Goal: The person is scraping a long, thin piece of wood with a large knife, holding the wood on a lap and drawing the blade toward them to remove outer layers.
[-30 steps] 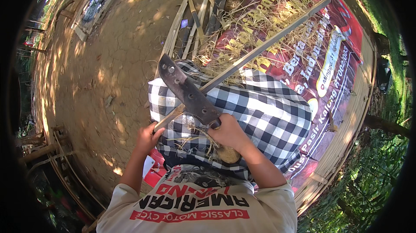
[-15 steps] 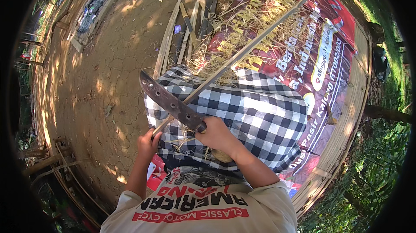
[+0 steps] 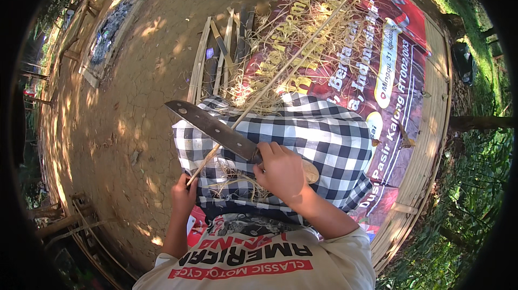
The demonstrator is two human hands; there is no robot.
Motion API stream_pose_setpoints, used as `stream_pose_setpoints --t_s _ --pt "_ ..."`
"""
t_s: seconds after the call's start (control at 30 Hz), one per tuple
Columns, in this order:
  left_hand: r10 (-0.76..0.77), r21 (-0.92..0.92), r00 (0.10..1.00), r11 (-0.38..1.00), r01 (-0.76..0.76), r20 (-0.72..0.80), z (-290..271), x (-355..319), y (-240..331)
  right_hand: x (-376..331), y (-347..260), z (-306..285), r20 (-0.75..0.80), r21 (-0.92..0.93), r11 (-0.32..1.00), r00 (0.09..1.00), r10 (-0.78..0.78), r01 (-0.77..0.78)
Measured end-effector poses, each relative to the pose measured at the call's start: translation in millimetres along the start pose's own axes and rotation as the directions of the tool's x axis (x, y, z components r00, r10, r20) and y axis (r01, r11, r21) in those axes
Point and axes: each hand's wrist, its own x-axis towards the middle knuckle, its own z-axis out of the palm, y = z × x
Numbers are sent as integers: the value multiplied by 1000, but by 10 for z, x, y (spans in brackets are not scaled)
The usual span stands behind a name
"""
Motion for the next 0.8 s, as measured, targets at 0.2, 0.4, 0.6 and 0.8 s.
stream_pose_setpoints --t_s 0.2,0.4,0.6,0.8 --pt "-16 15 994 1000 14 111 -46 -8 9 55 99 135 67 -120 980 986 -150 157" --pt "-66 52 980 997 57 186 -105 5 -9 165 244 421 189 -122 977 970 -152 177" --pt "-67 199 992 979 45 105 79 -93 -52 224 342 361 165 -150 959 962 -217 241" --pt "-65 244 994 969 43 84 150 -98 -67 174 265 400 192 -109 975 966 -172 196"
